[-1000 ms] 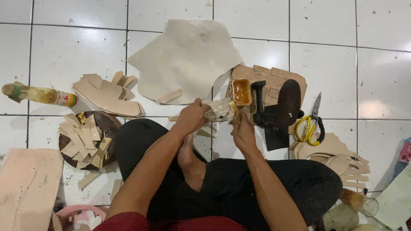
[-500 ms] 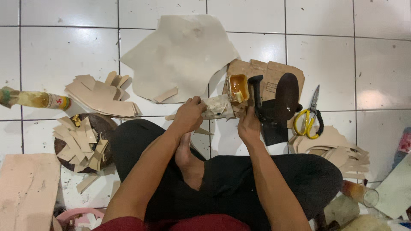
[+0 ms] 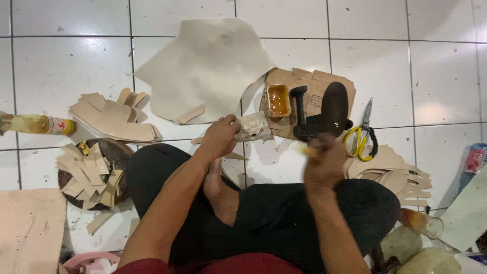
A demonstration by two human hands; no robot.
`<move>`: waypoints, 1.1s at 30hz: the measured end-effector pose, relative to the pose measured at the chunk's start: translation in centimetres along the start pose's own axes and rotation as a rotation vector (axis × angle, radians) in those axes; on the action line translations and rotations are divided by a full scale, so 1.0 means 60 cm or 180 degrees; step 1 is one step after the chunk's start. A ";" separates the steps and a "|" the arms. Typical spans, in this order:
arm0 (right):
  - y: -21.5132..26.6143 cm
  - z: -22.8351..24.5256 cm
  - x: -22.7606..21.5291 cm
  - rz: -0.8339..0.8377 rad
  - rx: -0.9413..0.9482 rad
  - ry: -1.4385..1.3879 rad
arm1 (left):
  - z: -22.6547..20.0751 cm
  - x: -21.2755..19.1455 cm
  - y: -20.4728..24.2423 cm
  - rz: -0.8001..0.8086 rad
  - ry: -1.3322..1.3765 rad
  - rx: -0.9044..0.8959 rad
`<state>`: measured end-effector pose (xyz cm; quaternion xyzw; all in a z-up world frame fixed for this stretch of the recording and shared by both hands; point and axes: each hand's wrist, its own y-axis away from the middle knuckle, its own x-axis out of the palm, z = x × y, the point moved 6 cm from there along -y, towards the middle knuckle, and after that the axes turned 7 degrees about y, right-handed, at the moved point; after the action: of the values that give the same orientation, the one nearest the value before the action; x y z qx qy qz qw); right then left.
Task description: The person sits on the floor and applies glue to small, cut leather pieces using a yellow brush. They repeatedly dip the brush into a container of glue, apply it to the edges of the leather pieces, and place them onto a larger sheet of material.
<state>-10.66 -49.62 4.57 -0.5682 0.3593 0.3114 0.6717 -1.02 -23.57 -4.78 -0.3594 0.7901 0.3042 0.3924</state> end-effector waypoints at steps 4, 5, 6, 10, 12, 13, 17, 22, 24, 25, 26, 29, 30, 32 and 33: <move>-0.113 0.005 -0.109 -0.0236 0.0753 -0.0638 | 0.006 0.011 -0.006 -0.0007 0.0138 0.0043; -0.122 0.003 -0.092 0.0233 0.0893 -0.0725 | 0.004 0.005 -0.004 0.0004 0.0301 0.0039; -0.130 0.002 -0.074 0.0704 0.1023 -0.0816 | 0.002 -0.001 -0.004 0.0012 0.0464 0.0028; -0.129 -0.007 -0.040 0.1343 0.1178 -0.0999 | -0.011 -0.021 0.008 -0.0030 0.0743 -0.0072; -0.130 -0.020 -0.023 0.1670 0.1477 -0.1322 | -0.006 -0.016 0.003 -0.0016 0.1025 -0.0177; -0.126 -0.030 -0.013 0.1669 0.1492 -0.1319 | -0.008 -0.015 0.002 -0.0003 0.1022 -0.0170; -0.117 -0.059 0.017 0.1431 0.1734 -0.1812 | 0.007 0.002 -0.007 -0.0056 0.1026 -0.0387; -0.126 -0.076 0.024 0.1352 0.1606 -0.1639 | 0.012 -0.011 0.001 -0.0267 0.0965 -0.0395; -0.136 -0.082 0.023 0.1184 0.1604 -0.1845 | 0.015 -0.005 -0.005 -0.0322 0.0997 -0.0107; -0.142 -0.081 0.023 0.1190 0.1595 -0.1852 | 0.010 -0.016 -0.003 -0.0328 0.0996 -0.0118; -0.145 -0.077 0.025 0.1243 0.1589 -0.1930 | 0.002 -0.020 0.000 -0.0206 0.0860 -0.0092; -0.164 -0.093 0.033 0.1253 0.1544 -0.1876 | -0.008 -0.041 0.009 -0.0097 0.1180 -0.0125; -0.171 -0.107 0.032 0.1200 0.1510 -0.1723 | -0.012 -0.048 0.010 -0.0107 0.1648 -0.0166; -0.182 -0.100 0.025 0.1268 0.1599 -0.2053 | -0.013 -0.034 0.015 0.0217 0.2185 -0.0253; -0.187 -0.095 0.023 0.1334 0.1678 -0.2388 | -0.015 -0.023 0.019 0.0539 0.2719 -0.0341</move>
<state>-1.37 -57.01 8.91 -0.1438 0.2659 0.5210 0.7982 -1.69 -23.17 -2.92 -0.4068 0.8913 0.1998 -0.0151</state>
